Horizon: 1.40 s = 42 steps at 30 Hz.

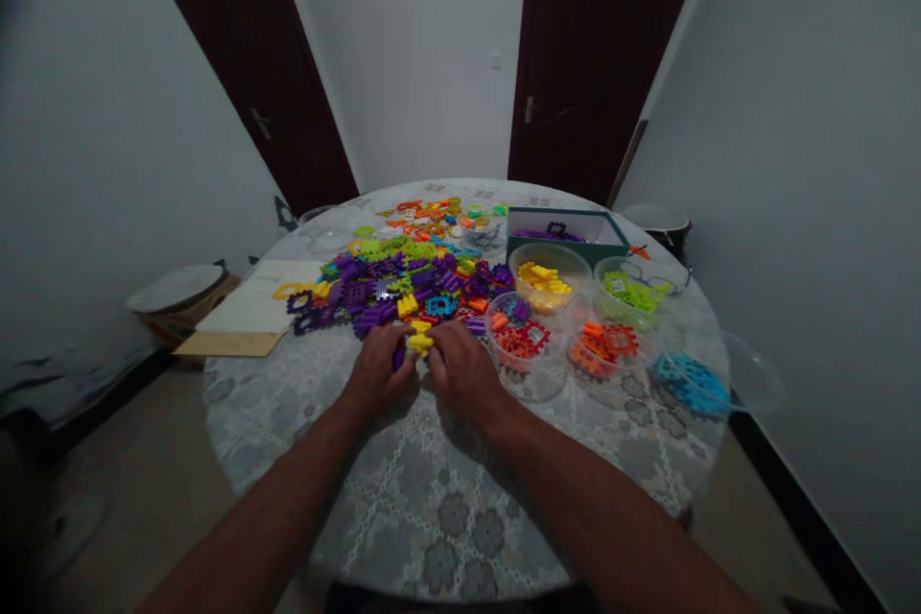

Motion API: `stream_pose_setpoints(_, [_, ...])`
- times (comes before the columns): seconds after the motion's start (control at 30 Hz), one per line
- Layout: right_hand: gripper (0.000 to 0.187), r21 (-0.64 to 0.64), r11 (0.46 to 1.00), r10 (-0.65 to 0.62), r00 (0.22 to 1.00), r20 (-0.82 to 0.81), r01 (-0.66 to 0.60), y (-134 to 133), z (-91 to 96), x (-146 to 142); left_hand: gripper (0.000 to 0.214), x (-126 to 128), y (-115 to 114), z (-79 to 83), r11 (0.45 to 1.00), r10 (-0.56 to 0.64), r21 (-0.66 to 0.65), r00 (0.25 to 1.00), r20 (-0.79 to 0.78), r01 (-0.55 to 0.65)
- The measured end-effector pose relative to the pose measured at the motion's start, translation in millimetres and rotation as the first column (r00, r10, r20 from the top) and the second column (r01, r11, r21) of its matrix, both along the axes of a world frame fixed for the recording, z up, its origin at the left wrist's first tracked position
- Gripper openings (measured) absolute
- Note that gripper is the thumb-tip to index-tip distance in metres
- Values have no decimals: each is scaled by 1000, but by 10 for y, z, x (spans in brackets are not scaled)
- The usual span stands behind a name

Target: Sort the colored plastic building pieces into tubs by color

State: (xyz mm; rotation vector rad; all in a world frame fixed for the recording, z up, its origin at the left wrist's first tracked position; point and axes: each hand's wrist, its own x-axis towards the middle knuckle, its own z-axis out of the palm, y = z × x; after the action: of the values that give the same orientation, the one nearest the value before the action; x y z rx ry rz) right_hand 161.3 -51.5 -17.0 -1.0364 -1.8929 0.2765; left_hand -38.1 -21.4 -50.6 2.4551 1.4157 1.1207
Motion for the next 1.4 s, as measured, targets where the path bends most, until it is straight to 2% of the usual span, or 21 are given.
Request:
stream_pose_setpoints(0.13, [23,50,992,-115,993,-11,115,-33,464,223,23,-37,-3,53,997,72,-36,994,82,-69])
stream_pose_setpoints(0.23, [25,101,950,-300,953,50,294,154,739,605,23,-73,22,77,986,140,-112,973,183,-121])
stream_pose_setpoints(0.3, [26,170,877,-467,880,87,449,380,805,930,24,-91,40,90,977,170,-169,957,233,-133])
stream_pose_setpoints(0.37, [29,222,798,-593,796,121,561,608,790,1241,22,-103,51,108,967,181,-226,944,276,-120])
stream_pose_setpoints(0.43, [37,253,752,-651,746,141,608,756,739,1459,19,-115,52,130,957,183,-276,930,318,-94])
stream_pose_setpoints(0.5, [42,268,734,-669,731,130,624,773,703,1517,16,-132,52,150,949,186,-307,912,366,-70])
stream_pose_setpoints(0.57, [41,252,746,-653,751,97,617,659,696,1386,15,-158,60,159,946,193,-320,883,427,-52])
stream_pose_setpoints(0.63, [35,178,818,-565,821,76,547,455,699,1095,15,-193,81,152,944,203,-328,837,508,-30])
stream_pose_setpoints(0.7, [28,64,926,-377,922,87,373,228,669,713,15,-232,108,134,934,227,-358,772,594,1])
stream_pose_setpoints(0.77, [25,-61,985,-153,982,109,160,42,574,319,16,-267,131,115,914,261,-404,694,671,46])
stream_pose_setpoints(0.83, [25,-197,980,21,995,97,-2,-67,413,-25,17,-286,146,103,891,287,-436,586,758,127])
stream_pose_setpoints(0.9, [31,-327,939,127,991,49,-104,-100,217,-290,18,-286,154,100,877,289,-415,422,859,243])
stream_pose_setpoints(1.0, [45,-450,874,184,982,-39,-182,-70,-51,-552,20,-259,162,104,867,288,-325,151,946,378])
stream_pose_setpoints(1.07, [50,-498,838,184,974,-131,-225,-43,-174,-663,21,-236,164,107,853,319,-296,21,948,429])
stream_pose_setpoints(1.17, [50,-557,782,132,947,-292,-281,-26,-273,-764,19,-212,160,115,808,409,-305,-108,906,504])
stream_pose_setpoints(1.23, [49,-577,767,78,934,-347,-279,-25,-299,-796,16,-204,155,132,768,465,-295,-178,868,568])
stream_pose_setpoints(1.33, [41,-553,803,43,948,-315,-220,-18,-301,-802,8,-203,154,177,720,524,-261,-257,812,643])
stream_pose_setpoints(1.4, [36,-500,856,11,971,-239,-133,-5,-282,-782,5,-211,154,210,722,543,-266,-286,790,639])
